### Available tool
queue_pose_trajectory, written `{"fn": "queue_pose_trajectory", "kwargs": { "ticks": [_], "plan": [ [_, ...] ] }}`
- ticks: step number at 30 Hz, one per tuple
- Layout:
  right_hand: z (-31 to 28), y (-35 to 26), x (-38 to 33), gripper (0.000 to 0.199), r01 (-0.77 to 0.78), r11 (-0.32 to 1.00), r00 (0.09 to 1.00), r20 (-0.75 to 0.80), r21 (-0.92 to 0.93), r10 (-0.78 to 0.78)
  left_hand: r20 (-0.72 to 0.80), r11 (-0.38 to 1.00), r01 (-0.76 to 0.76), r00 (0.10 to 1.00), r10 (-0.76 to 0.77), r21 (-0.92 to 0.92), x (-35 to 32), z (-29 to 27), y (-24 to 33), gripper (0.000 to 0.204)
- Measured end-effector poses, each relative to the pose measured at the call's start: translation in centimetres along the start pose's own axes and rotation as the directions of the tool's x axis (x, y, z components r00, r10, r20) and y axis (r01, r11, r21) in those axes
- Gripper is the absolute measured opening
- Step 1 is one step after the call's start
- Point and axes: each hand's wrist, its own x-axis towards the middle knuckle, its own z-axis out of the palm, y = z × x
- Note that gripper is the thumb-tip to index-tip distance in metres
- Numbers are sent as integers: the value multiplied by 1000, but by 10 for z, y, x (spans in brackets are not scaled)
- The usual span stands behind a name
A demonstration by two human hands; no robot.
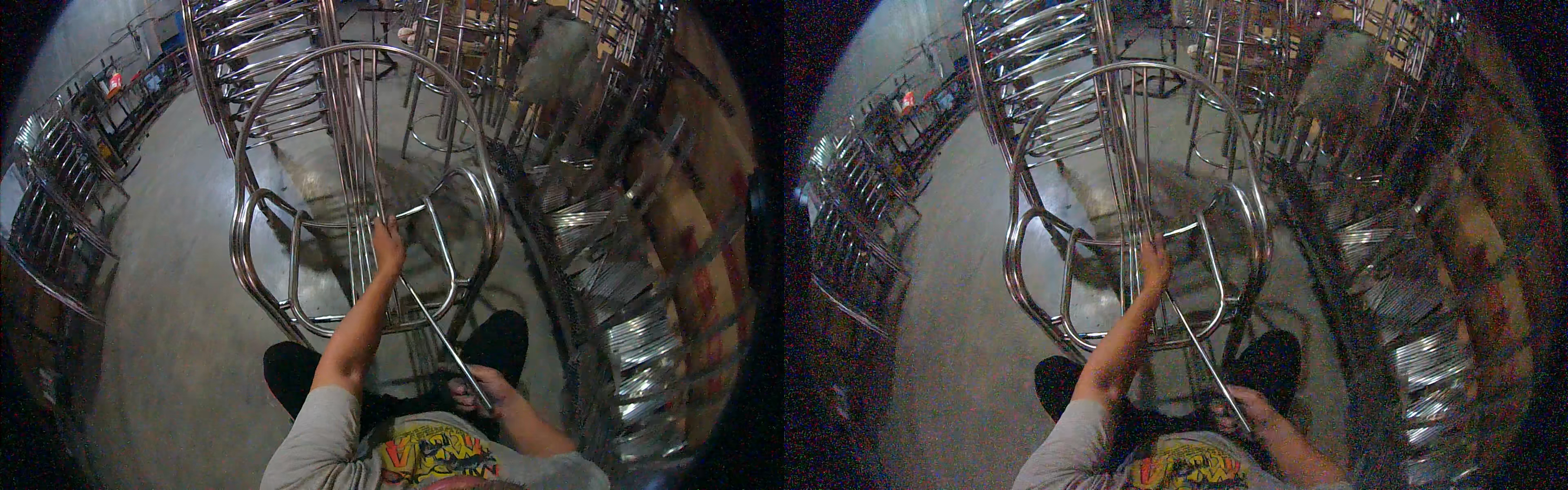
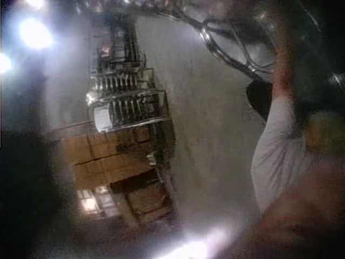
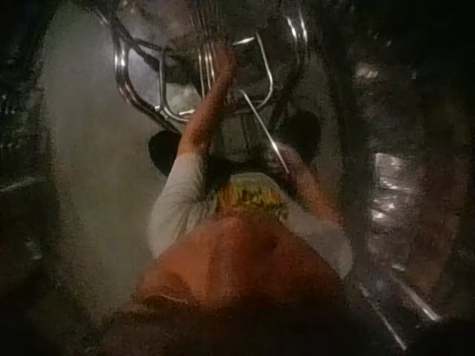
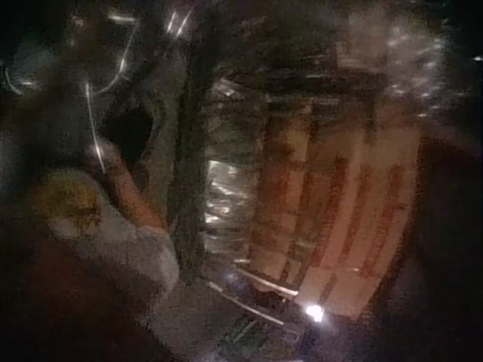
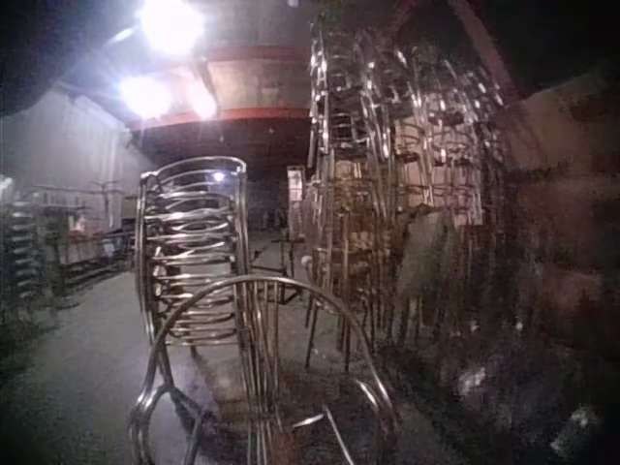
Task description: The person assembles a metal chair by inserting vertical rods into the frame and securing them. The person works on the chair while sitting on the floor in a warehouse-like area with stacks of similar chairs.
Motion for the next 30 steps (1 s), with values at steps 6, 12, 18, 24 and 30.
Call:
{"fn": "queue_pose_trajectory", "kwargs": {
  "ticks": [6,12,18,24,30],
  "plan": [
    [1,-21,4,35,-4,988,990,137,153,-17,233,990,86,966,-110,114,11,-5,-34,42],
    [3,-53,24,14,104,990,990,-101,94,-94,613,605,-397,765,-198,690,6,-20,-64,63],
    [3,-76,74,13,171,967,981,53,189,-184,599,579,-423,788,-146,697,3,-20,-67,66],
    [5,-78,91,13,146,975,983,85,169,-162,589,583,-419,798,-130,696,2,-20,-66,67],
    [14,-78,91,13,173,965,980,65,199,-189,575,608,-411,813,-93,679,0,-21,-67,68]
  ]
}}
